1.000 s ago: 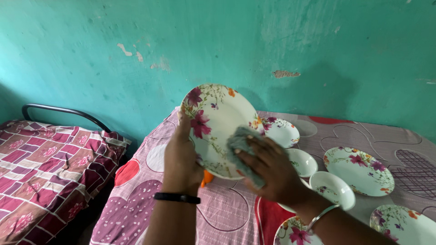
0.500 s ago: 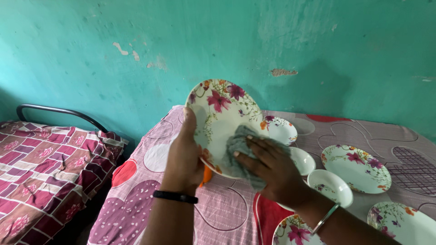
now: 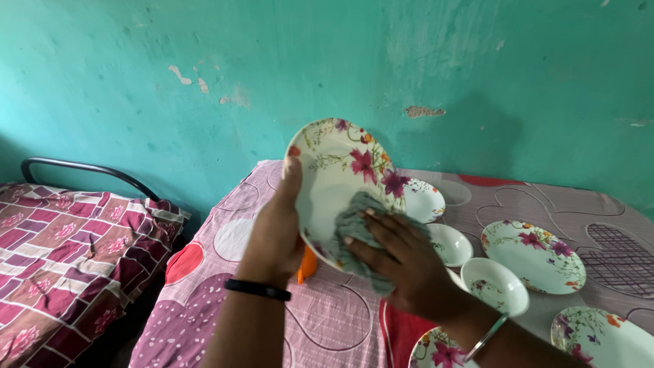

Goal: The person wipes various plates and small bowls with a cloth, handling each item individually while they are laid out on a table.

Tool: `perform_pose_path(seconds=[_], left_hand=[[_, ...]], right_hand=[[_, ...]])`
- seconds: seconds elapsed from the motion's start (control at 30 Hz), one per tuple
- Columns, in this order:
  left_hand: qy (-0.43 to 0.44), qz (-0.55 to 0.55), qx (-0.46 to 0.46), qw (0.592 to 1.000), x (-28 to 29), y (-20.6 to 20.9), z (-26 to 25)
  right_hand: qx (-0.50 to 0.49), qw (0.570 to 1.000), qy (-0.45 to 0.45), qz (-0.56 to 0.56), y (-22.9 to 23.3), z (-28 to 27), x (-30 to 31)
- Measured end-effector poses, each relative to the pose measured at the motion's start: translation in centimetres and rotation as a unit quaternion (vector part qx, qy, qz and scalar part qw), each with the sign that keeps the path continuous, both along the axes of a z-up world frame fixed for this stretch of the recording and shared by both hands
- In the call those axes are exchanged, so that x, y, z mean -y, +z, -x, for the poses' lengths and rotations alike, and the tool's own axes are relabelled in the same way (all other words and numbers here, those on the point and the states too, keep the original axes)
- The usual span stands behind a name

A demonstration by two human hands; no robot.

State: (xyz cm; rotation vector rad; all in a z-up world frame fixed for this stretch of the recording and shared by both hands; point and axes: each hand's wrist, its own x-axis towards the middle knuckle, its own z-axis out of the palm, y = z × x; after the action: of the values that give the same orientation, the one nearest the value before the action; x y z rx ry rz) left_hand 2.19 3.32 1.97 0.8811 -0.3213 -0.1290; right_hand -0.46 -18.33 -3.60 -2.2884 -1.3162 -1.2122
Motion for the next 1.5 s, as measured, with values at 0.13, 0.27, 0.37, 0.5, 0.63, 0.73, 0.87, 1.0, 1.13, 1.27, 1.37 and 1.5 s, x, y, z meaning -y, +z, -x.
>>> perform_pose_path(seconds=[0.13, 0.27, 0.37, 0.5, 0.63, 0.73, 0.87, 1.0, 1.13, 1.27, 1.37, 1.5], left_hand=[[0.077, -0.107, 0.019, 0.991, 0.8, 0.8, 0.5], [0.139, -0.114, 0.066, 0.982, 3.5, 0.6, 1.0], [0.146, -0.117, 0.042, 0.981, 2.1, 0.1, 0.5], [0.048, 0.002, 0.000, 0.999, -0.3, -0.7, 0.4], [0.009, 0.026, -0.023, 0.999, -0.2, -1.4, -0.1], [-0.062, 0.029, 0.007, 0.998, 1.2, -1.7, 0.2], [-0.064, -0.044, 0.007, 0.997, 1.2, -1.1, 1.5], [-0.040, -0.076, 0.024, 0.996, 0.4, -0.5, 2.5], [0.051, -0.086, 0.007, 0.995, -0.1, -0.6, 2.4], [-0.007, -0.019, 0.042, 0.999, 1.0, -1.4, 1.7], [-0.004, -0.079, 0.066, 0.995, 1.4, -1.4, 1.6], [0.035, -0.170, 0.024, 0.985, 0.7, -1.0, 2.2]], right_hand=[[-0.066, 0.996, -0.021, -0.060, 0.3, -0.2, 0.3], [-0.129, 0.980, 0.019, -0.150, 0.4, 1.3, -2.2], [-0.141, 0.984, 0.058, -0.095, 0.7, 1.4, -1.9], [-0.175, 0.984, 0.037, -0.016, 0.9, 0.4, 0.6], [-0.184, 0.982, 0.034, 0.002, 0.7, 0.5, 0.1], [-0.142, 0.989, 0.041, 0.023, 1.4, -0.5, -1.0], [-0.086, 0.996, -0.020, -0.033, 1.8, -3.3, -1.8], [-0.106, 0.984, -0.103, -0.103, 1.4, -4.9, -0.9], [-0.133, 0.974, -0.072, -0.170, -0.2, -3.5, -1.3], [-0.174, 0.977, 0.002, -0.123, -0.4, -0.5, -3.4], [-0.131, 0.983, -0.005, -0.127, 0.9, -1.6, -4.0], [-0.042, 0.982, -0.079, -0.164, 2.0, -4.9, -2.6]])
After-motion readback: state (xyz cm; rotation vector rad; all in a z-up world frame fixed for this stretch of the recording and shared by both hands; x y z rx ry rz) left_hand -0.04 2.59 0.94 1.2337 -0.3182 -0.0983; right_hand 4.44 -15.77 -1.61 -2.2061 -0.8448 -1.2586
